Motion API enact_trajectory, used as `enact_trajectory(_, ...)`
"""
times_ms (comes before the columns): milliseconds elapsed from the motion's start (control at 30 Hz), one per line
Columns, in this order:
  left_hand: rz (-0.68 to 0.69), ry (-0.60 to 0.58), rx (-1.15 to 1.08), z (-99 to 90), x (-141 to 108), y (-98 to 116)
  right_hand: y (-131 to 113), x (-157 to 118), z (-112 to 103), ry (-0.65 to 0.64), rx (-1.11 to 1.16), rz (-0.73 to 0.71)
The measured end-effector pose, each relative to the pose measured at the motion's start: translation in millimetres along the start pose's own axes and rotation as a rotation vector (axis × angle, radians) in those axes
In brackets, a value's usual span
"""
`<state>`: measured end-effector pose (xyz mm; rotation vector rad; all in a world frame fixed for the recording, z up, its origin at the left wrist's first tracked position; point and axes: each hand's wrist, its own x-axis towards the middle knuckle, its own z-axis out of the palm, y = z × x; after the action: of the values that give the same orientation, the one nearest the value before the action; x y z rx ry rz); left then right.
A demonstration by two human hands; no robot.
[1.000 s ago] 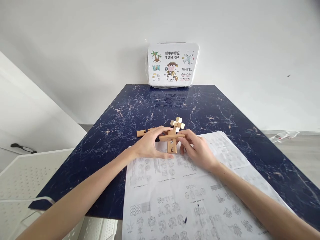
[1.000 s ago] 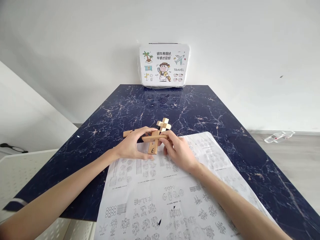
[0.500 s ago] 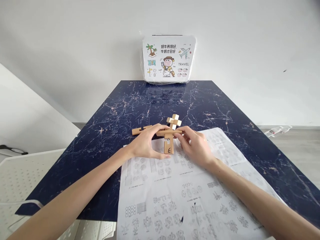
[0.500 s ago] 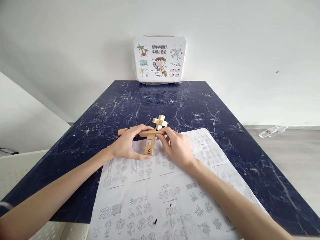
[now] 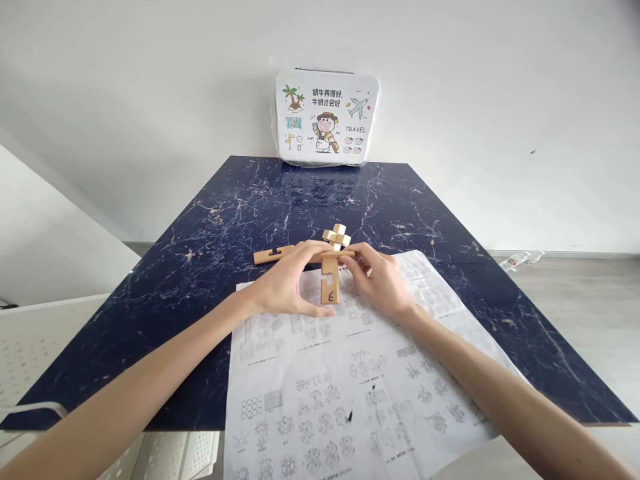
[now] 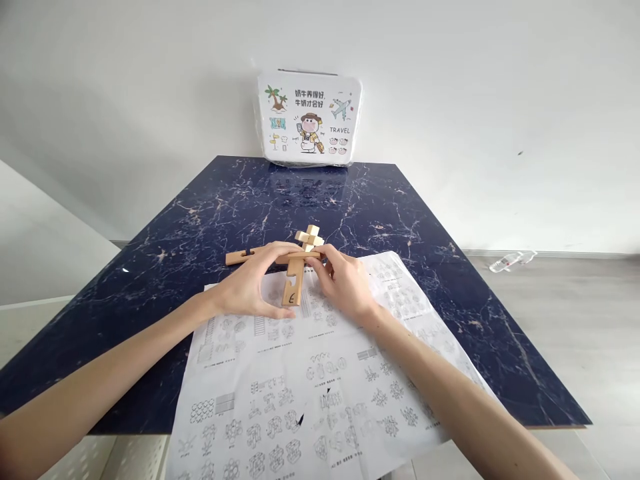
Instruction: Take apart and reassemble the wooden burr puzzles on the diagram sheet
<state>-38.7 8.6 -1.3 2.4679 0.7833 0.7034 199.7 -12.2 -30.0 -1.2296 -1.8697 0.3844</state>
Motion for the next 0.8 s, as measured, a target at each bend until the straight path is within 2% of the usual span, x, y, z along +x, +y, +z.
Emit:
enact_trajectory(200, 0.178, 0.024, 0.243, 4.3, -1, -6, -5, -1, 0, -0.051, 0.103, 0.041)
enact_trajectory(333, 0.26, -0.036, 0.355, -2.5, 2, -3, -8, -2, 1, -0.11, 0.071, 0.015)
enact_trajectory(433, 0.331, -0.056, 0.365, -2.5, 3, 4, -7, -2, 0, -0.099, 0.053, 0.031)
enact_trajectory(533, 0.402, -0.058, 0.293, 5.7, 3, 13, -7, 0, -4, -0.108, 0.104, 0.052)
enact_trajectory(633, 0.404, -0.059, 0.233, 14.4, 2, 18, -8, 1, -6, -0.142, 0.155, 0.057)
enact_trajectory(800, 0.31, 0.069, 0.292, 13.8, -4, 7, -12, 1, -4, -0.209, 0.138, 0.035)
